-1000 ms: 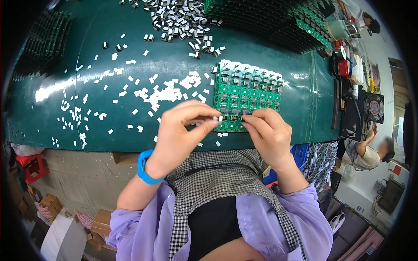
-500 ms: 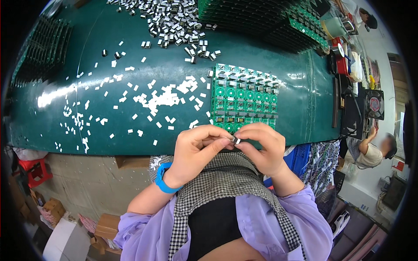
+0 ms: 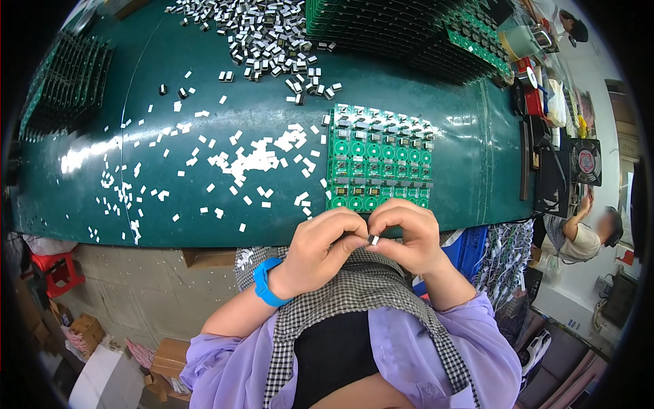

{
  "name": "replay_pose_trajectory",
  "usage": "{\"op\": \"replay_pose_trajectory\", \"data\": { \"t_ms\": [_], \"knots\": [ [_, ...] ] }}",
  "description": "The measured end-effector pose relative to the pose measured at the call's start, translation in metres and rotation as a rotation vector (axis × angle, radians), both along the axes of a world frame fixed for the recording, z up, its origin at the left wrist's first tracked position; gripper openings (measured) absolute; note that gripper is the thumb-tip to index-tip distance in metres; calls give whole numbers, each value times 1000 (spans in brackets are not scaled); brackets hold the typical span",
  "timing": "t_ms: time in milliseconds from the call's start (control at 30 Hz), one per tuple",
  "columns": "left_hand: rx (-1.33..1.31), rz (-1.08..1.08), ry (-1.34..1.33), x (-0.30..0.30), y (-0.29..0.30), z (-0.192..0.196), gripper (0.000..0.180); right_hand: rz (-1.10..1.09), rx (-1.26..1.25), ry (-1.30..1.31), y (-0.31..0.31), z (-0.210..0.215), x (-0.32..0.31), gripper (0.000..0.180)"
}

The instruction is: The person attaches small components onto a circuit board panel by hand, stacks the completed board onto a pile, and resumes placing components onto a new board panel.

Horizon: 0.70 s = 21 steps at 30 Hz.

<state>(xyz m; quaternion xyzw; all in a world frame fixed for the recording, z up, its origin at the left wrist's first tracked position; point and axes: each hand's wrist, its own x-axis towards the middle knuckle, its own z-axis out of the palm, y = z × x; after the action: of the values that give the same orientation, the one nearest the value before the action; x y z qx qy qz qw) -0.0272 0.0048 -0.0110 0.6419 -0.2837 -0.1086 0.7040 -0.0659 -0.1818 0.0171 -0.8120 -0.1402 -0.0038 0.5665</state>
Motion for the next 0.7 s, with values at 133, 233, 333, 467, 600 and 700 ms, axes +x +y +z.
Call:
{"op": "replay_pose_trajectory", "data": {
  "t_ms": [133, 233, 333, 467, 600, 700],
  "knots": [
    [-27, -34, 168, -5, -3, 5, 12, 37, 141, 224, -2, 6, 2, 21],
    [52, 68, 43, -2, -5, 3, 15, -61, -26, 52, 0, 6, 2, 20],
    [164, 157, -196, 0, -6, 1, 18, -179, -146, -93, 7, 7, -1, 19],
    [173, 247, -265, 1, -8, 3, 17, -284, -169, -164, 11, 5, -3, 20],
    [199, 171, -232, 11, -8, 7, 15, -300, -220, -207, 5, 5, 0, 19],
    [365, 143, -314, 50, -3, 12, 20, -355, -371, -166, -17, 4, 6, 17]
  ]
}}
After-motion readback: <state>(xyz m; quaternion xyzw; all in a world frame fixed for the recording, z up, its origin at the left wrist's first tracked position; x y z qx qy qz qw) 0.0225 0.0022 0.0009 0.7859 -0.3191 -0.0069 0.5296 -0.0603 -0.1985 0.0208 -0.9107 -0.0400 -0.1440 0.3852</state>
